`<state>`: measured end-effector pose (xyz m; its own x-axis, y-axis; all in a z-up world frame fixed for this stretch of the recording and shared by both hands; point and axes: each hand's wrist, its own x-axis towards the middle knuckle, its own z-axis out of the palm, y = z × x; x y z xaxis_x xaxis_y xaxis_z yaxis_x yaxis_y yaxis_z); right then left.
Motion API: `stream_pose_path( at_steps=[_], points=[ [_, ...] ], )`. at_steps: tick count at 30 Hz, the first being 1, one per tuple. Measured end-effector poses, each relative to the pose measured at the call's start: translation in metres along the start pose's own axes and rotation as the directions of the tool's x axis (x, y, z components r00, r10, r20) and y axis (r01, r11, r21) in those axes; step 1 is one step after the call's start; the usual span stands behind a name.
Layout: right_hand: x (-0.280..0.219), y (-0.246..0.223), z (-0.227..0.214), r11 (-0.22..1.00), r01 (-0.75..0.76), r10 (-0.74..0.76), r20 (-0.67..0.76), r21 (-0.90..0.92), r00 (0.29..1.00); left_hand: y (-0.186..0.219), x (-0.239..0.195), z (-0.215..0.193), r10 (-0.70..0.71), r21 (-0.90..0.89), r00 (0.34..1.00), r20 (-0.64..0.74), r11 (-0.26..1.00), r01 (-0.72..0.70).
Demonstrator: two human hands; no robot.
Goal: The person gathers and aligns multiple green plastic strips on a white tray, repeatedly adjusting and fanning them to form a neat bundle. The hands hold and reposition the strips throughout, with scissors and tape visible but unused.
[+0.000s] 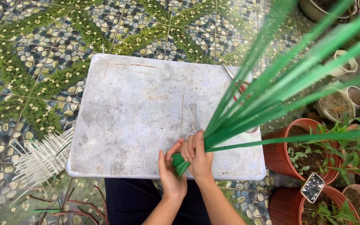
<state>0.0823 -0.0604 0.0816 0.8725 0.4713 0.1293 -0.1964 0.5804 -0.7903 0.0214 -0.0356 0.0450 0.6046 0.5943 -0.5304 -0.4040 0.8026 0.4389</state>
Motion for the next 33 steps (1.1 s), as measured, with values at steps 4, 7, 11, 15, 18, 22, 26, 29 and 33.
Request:
stream_pose_path(
  at_steps=[4,7,11,15,18,22,26,29,33],
  points=[
    [0.013,-0.002,-0.018,0.999,-0.033,0.035,-0.115,0.024,0.993,-0.017,0.000,-0.026,0.053,0.096,0.996,-0.070,0.994,-0.046],
    [0.027,-0.030,-0.028,0.975,0.169,-0.127,-0.267,0.141,0.955,-0.007,-0.013,-0.036,0.098,0.204,0.986,0.135,0.971,-0.125],
    [0.042,-0.063,-0.034,0.981,0.185,-0.160,-0.288,0.061,0.944,0.030,-0.004,-0.023,0.320,0.410,0.888,0.329,0.799,-0.440],
    [0.043,-0.072,-0.055,0.885,-0.133,0.057,-0.179,-0.446,0.982,0.060,0.015,-0.022,0.399,0.532,0.807,0.436,0.609,-0.588],
    [0.045,-0.080,-0.057,0.964,0.036,-0.130,-0.346,-0.263,0.929,0.071,0.028,-0.032,0.433,0.546,0.795,0.425,0.578,-0.607],
    [0.042,-0.074,-0.054,0.982,0.172,-0.182,-0.173,-0.075,0.968,0.073,0.033,-0.039,0.458,0.592,0.821,0.341,0.573,-0.566],
    [0.044,-0.043,-0.074,0.957,-0.073,0.022,-0.184,-0.280,0.983,0.070,0.036,-0.038,0.469,0.567,0.803,0.367,0.571,-0.593],
    [0.052,-0.038,-0.074,0.982,-0.030,-0.008,-0.197,-0.188,0.980,0.072,0.031,-0.038,0.459,0.569,0.812,0.361,0.581,-0.582],
    [0.061,-0.035,-0.067,0.977,-0.085,0.061,-0.128,-0.194,0.990,0.071,0.032,-0.043,0.454,0.567,0.813,0.363,0.585,-0.580]
  ],
)
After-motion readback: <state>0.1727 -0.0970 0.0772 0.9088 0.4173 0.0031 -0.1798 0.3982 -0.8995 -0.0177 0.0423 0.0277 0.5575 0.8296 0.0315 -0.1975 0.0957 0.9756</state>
